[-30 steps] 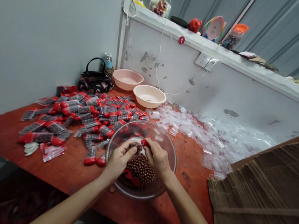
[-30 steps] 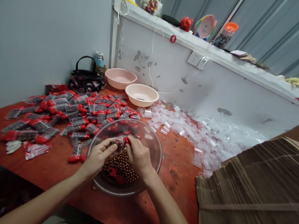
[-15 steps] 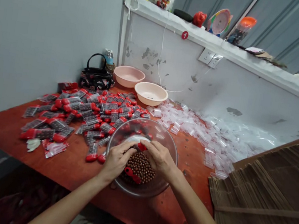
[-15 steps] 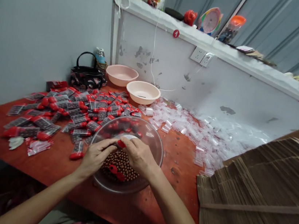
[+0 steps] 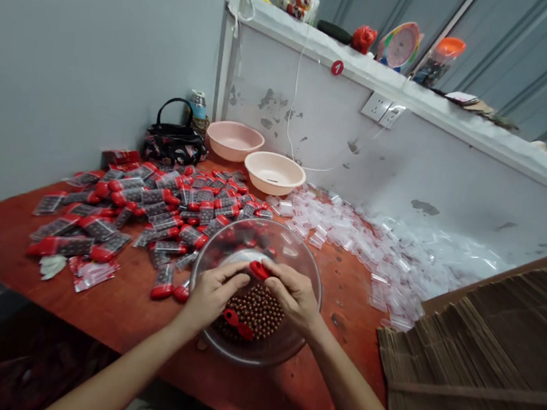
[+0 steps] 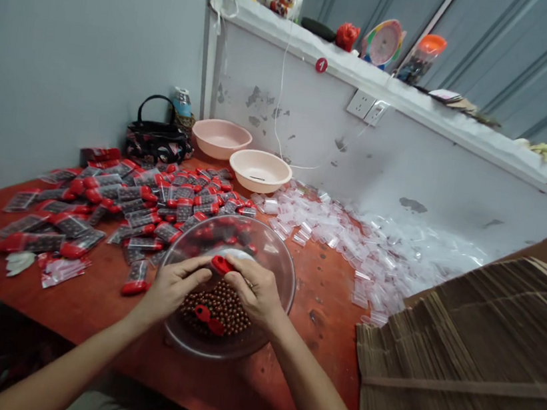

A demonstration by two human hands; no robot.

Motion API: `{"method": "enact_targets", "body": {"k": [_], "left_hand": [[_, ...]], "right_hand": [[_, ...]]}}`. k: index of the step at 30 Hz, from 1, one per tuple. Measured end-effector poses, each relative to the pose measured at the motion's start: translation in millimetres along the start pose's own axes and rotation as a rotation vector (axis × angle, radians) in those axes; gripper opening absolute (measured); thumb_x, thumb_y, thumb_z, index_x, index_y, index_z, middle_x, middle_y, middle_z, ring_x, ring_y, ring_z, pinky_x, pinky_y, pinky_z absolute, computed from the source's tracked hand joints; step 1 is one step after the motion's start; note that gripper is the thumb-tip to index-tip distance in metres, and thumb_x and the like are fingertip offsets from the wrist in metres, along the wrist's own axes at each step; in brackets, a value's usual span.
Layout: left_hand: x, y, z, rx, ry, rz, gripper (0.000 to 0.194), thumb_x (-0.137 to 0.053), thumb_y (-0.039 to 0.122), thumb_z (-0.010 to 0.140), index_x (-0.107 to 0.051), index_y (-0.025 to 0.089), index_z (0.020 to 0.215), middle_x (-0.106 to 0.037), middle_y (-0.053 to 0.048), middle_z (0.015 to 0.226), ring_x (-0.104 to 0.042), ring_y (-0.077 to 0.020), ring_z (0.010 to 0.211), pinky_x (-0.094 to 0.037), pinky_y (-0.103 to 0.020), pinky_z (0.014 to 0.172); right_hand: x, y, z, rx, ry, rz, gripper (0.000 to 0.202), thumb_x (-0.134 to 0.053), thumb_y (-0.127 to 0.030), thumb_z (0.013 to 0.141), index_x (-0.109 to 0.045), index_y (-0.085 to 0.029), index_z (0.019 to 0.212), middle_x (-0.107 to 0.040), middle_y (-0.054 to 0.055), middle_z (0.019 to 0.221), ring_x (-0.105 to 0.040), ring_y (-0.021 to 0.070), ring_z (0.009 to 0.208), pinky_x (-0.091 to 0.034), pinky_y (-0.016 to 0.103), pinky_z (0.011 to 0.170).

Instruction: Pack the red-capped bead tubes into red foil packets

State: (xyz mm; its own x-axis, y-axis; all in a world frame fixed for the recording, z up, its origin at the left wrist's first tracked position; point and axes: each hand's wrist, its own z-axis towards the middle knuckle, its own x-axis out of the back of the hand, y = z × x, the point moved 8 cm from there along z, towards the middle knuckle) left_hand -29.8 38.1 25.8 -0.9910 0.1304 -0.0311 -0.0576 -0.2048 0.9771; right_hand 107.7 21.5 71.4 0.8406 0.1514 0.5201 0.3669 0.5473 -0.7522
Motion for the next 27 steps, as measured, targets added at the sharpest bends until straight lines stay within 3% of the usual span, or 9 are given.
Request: {"method": "enact_targets", "body": {"k": [3, 5, 8, 10, 14, 16, 18, 24, 27], "left_hand": [[-0.8, -14.4, 1.0, 0.192, 0.014, -0.315, 0.035, -0.06, 0.033, 0.073, -0.064, 0.018, 0.104, -0.067, -0.009, 0.102, -0.061, -0.0258, 0.091, -0.049, -0.04, 0.079], [-2.6, -16.9, -0.8, 0.223, -0.007, -0.355, 0.037, -0.061, 0.033, 0.073, -0.063, 0.017, 0.105, -0.066, -0.01, 0.102, -0.062, -0.0267, 0.091, -0.05, -0.041, 0.078], [-2.8, -6.6, -2.8, 0.089, -0.044, -0.13, 0.029, -0.061, 0.03, 0.073, -0.067, 0.02, 0.1, -0.068, -0.007, 0.099, -0.06, -0.0249, 0.095, -0.044, -0.04, 0.087], [-6.3, 3.4, -4.5, -0.028, -0.086, 0.03, 0.025, -0.059, 0.028, 0.075, -0.068, 0.024, 0.099, -0.068, -0.005, 0.1, -0.059, -0.023, 0.096, -0.041, -0.037, 0.091], [-11.4, 15.3, -7.9, -0.165, -0.123, 0.125, 0.025, -0.055, 0.025, 0.078, -0.067, 0.026, 0.1, -0.065, -0.005, 0.104, -0.056, -0.0222, 0.1, -0.041, -0.036, 0.09], [-10.2, 15.0, -9.0, -0.168, -0.1, 0.128, 0.024, -0.055, 0.025, 0.078, -0.068, 0.026, 0.099, -0.065, -0.005, 0.105, -0.054, -0.023, 0.104, -0.04, -0.038, 0.092], [-8.5, 12.4, -10.1, -0.149, -0.069, 0.127, 0.024, -0.055, 0.025, 0.077, -0.068, 0.026, 0.098, -0.064, -0.005, 0.106, -0.052, -0.0235, 0.106, -0.039, -0.04, 0.093], [-8.2, 16.2, -11.8, -0.195, -0.016, 0.149, 0.025, -0.054, 0.022, 0.078, -0.067, 0.026, 0.098, -0.066, -0.004, 0.104, -0.053, -0.0221, 0.105, -0.038, -0.038, 0.094], [-7.5, 15.8, -7.8, -0.179, -0.006, 0.156, 0.025, -0.054, 0.023, 0.078, -0.067, 0.025, 0.099, -0.065, -0.003, 0.106, -0.054, -0.0223, 0.105, -0.038, -0.038, 0.095]], "right_hand": [[-1.9, 19.2, -8.7, -0.223, 0.048, 0.478, 0.042, -0.05, -0.037, 0.084, -0.047, -0.024, 0.123, -0.06, 0.008, 0.111, -0.058, 0.0225, 0.097, -0.046, 0.04, 0.084], [-5.5, 27.7, -14.1, -0.293, 0.067, 0.675, 0.042, -0.056, -0.039, 0.08, -0.052, -0.022, 0.117, -0.064, 0.009, 0.102, -0.062, 0.0226, 0.089, -0.048, 0.04, 0.079], [-4.8, 38.2, -14.8, -0.361, 0.119, 0.731, 0.028, -0.067, -0.036, 0.07, -0.063, -0.019, 0.092, -0.066, 0.004, 0.079, -0.063, 0.0181, 0.069, -0.05, 0.035, 0.071], [-5.3, 39.2, -10.1, -0.397, 0.116, 0.754, 0.022, -0.07, -0.034, 0.067, -0.063, -0.017, 0.079, -0.063, 0.001, 0.07, -0.059, 0.0142, 0.06, -0.05, 0.031, 0.065], [-25.0, 27.0, -2.3, -0.542, -0.106, 0.923, 0.03, -0.068, -0.03, 0.069, -0.059, -0.018, 0.095, -0.061, 0.003, 0.092, -0.059, 0.0157, 0.082, -0.05, 0.031, 0.072], [-40.0, 18.9, -4.3, -0.627, -0.253, 1.012, 0.036, -0.062, -0.032, 0.073, -0.056, -0.019, 0.105, -0.059, 0.006, 0.1, -0.058, 0.0176, 0.091, -0.048, 0.036, 0.079], [-50.5, 15.0, -5.7, -0.656, -0.311, 1.068, 0.037, -0.058, -0.032, 0.074, -0.056, -0.016, 0.107, -0.06, 0.008, 0.101, -0.057, 0.0182, 0.091, -0.047, 0.037, 0.082], [-56.3, 25.8, -0.4, -0.551, -0.073, 1.116, 0.024, -0.055, -0.024, 0.071, -0.063, -0.013, 0.091, -0.064, 0.007, 0.094, -0.058, 0.0161, 0.081, -0.049, 0.029, 0.074], [-58.0, 33.1, -1.3, -0.606, -0.052, 1.101, 0.028, -0.054, -0.028, 0.074, -0.061, -0.015, 0.097, -0.064, 0.006, 0.091, -0.059, 0.0159, 0.079, -0.05, 0.03, 0.073]]}}
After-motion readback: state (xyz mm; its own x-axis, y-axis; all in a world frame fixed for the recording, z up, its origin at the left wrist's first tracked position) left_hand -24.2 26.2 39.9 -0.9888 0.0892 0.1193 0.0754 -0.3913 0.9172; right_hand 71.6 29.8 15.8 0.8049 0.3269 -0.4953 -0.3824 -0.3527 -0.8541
